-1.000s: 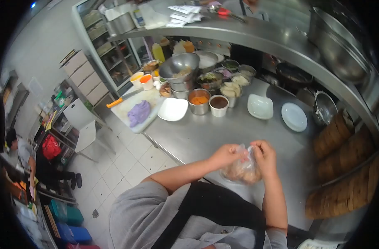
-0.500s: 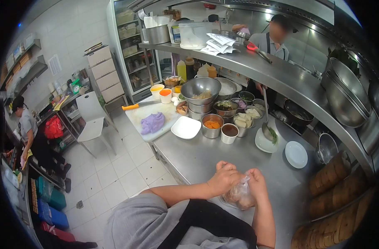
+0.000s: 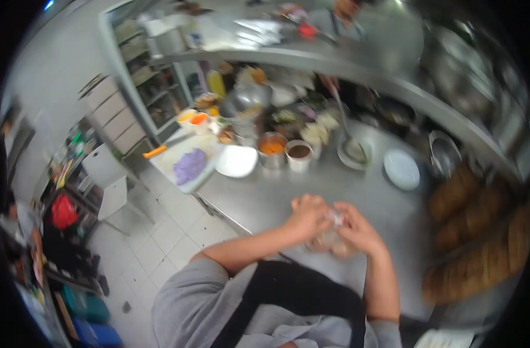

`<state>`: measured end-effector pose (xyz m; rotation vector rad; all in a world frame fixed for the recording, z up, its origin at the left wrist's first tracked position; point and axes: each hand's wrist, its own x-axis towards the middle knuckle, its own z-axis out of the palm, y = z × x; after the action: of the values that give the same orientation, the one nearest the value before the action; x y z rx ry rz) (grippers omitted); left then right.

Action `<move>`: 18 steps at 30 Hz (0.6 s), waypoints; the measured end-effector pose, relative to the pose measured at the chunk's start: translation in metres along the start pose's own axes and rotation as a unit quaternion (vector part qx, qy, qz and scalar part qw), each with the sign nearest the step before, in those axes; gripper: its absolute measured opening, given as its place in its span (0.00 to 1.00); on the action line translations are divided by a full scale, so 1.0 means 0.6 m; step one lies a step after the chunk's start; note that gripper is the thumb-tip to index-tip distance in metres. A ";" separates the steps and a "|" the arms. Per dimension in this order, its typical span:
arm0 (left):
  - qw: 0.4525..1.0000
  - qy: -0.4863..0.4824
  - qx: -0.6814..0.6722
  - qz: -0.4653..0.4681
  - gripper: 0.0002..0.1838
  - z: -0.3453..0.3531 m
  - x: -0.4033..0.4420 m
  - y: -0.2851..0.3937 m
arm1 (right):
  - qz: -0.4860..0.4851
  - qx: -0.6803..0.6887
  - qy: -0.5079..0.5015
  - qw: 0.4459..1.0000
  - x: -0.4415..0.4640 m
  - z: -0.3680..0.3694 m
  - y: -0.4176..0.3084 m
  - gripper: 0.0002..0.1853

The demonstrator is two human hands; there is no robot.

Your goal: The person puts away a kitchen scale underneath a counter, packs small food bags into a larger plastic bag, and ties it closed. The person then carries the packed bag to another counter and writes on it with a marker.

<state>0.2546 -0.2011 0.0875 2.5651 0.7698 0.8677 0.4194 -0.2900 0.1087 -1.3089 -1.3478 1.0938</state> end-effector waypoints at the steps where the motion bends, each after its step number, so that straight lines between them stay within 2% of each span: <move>1: 0.994 -0.085 -0.044 -0.057 0.14 -0.003 0.008 0.001 | 0.005 -0.078 0.003 0.997 -0.011 -0.002 0.004 0.24; 2: 0.954 -0.169 -0.230 -0.094 0.13 0.002 0.019 -0.016 | 0.003 -0.153 0.049 0.987 -0.021 0.008 -0.001 0.24; 3: 0.873 -0.242 -0.400 -0.136 0.13 0.009 0.032 -0.034 | 0.000 -0.232 0.089 0.969 -0.023 0.017 -0.011 0.25; 4: 0.801 -0.279 -0.496 -0.186 0.13 0.012 0.035 -0.034 | 0.006 -0.261 0.111 0.959 -0.024 0.022 -0.019 0.25; 5: 0.717 -0.307 -0.579 -0.239 0.12 0.011 0.034 -0.029 | 0.008 -0.291 0.128 0.948 -0.027 0.029 -0.020 0.25; 6: 0.705 -0.328 -0.580 -0.242 0.12 0.009 0.034 -0.024 | 0.028 -0.286 0.140 0.948 -0.033 0.036 -0.013 0.25; 8: 0.600 -0.313 -0.685 -0.270 0.11 0.002 0.037 -0.017 | -0.110 -0.361 0.277 0.884 -0.040 0.048 0.001 0.23; 9: 0.595 -0.326 -0.683 -0.270 0.11 0.002 0.036 -0.019 | -0.099 -0.362 0.287 0.882 -0.047 0.052 -0.002 0.23; 11: 0.696 -0.289 -0.620 -0.221 0.12 0.000 0.038 -0.022 | -0.151 -0.383 0.320 0.853 -0.059 0.053 -0.020 0.17; 12: 0.691 -0.301 -0.621 -0.217 0.12 -0.002 0.038 -0.017 | -0.165 -0.391 0.334 0.841 -0.064 0.053 -0.030 0.16; 14: 0.768 -0.269 -0.550 -0.189 0.15 -0.008 0.038 -0.007 | -0.144 -0.543 0.244 0.791 -0.069 0.050 -0.047 0.09; 15: 0.764 -0.277 -0.552 -0.186 0.15 -0.005 0.040 -0.009 | -0.136 -0.545 0.249 0.789 -0.066 0.051 -0.043 0.09; 17: 0.856 -0.218 -0.457 -0.106 0.16 0.001 0.046 -0.018 | -0.213 -0.566 0.196 0.772 -0.058 0.054 -0.028 0.09; 18: 0.854 -0.221 -0.458 -0.106 0.16 0.001 0.049 -0.019 | -0.209 -0.566 0.196 0.773 -0.061 0.053 -0.027 0.09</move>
<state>0.2701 -0.1747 0.0954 1.6681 0.3434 0.3828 0.3854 -0.3269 0.1181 -1.7561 -1.8876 -0.4572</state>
